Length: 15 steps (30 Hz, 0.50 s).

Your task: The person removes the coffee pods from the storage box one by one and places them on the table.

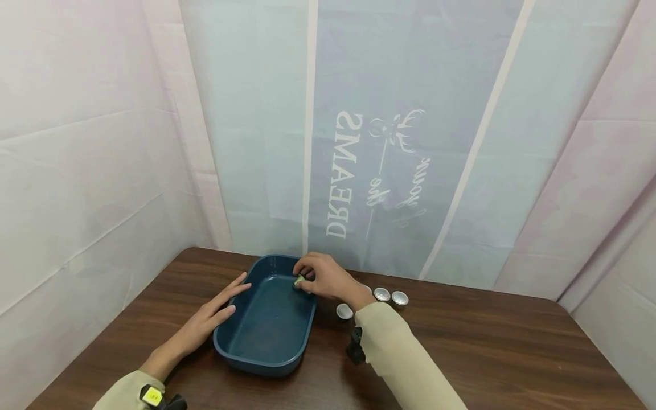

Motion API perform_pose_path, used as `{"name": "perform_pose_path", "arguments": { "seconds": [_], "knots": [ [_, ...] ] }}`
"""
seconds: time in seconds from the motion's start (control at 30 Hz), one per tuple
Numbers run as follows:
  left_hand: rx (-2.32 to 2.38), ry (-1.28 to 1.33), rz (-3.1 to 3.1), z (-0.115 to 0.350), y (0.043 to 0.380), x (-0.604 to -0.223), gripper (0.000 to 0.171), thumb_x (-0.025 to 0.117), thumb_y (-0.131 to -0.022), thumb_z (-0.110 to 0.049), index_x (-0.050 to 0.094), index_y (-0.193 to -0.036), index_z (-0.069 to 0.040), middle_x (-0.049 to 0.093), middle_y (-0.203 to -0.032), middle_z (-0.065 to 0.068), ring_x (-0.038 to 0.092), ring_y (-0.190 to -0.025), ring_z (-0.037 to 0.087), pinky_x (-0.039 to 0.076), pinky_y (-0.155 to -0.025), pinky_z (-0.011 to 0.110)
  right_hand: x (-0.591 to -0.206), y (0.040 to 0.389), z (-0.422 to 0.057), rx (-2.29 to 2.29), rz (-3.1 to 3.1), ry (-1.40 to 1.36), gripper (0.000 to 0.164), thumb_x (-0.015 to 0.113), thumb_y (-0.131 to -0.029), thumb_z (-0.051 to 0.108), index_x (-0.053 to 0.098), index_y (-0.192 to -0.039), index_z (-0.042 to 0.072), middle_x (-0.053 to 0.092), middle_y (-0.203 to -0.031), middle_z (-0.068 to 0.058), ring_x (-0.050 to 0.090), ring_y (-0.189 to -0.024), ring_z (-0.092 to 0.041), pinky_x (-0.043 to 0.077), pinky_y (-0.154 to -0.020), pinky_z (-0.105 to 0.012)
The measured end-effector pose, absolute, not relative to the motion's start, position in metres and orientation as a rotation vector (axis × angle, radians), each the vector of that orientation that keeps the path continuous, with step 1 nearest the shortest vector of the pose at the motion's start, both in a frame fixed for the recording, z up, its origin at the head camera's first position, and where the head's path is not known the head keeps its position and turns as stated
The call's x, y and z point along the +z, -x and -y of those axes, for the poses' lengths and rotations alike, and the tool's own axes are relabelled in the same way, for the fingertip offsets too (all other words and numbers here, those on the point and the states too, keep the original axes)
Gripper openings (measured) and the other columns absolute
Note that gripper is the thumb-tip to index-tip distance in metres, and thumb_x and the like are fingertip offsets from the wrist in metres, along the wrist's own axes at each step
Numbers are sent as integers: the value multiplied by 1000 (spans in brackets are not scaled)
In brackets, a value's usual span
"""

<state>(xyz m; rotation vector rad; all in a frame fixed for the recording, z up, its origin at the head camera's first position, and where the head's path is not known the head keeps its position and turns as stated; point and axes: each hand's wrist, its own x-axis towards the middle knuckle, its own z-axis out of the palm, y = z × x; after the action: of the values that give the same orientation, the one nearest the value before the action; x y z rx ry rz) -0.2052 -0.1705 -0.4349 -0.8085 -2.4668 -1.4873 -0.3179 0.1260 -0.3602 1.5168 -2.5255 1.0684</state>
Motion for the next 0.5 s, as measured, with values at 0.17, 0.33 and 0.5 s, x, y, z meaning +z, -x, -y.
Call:
{"name": "perform_pose_path", "arguments": {
  "seconds": [0.17, 0.33, 0.5],
  "knots": [
    [-1475, 813, 2474, 170, 205, -434, 49, 43, -100, -4, 36, -148, -11, 15, -158, 8, 16, -142, 33, 23, -100, 68, -360, 326, -123, 977, 2618, -1516, 23, 73, -84, 7, 67, -107, 4, 61, -105, -8, 65, -94, -25, 53, -79, -33],
    [-1477, 792, 2490, 169, 203, -431, 47, 43, -101, -7, 37, -148, -12, 15, -158, 7, 15, -143, 31, 21, -101, 67, -356, 327, -117, 827, 2712, -1527, 23, 70, -87, 8, 67, -109, 4, 61, -108, -6, 65, -93, -25, 53, -78, -34],
    [-1476, 801, 2489, 170, 205, -433, 48, 43, -101, -5, 36, -148, -12, 15, -158, 6, 16, -143, 32, 23, -100, 67, -356, 326, -109, 681, 2717, -1571, 21, 68, -88, 9, 68, -109, 6, 60, -107, -6, 62, -92, -23, 51, -76, -30]
  ]
}}
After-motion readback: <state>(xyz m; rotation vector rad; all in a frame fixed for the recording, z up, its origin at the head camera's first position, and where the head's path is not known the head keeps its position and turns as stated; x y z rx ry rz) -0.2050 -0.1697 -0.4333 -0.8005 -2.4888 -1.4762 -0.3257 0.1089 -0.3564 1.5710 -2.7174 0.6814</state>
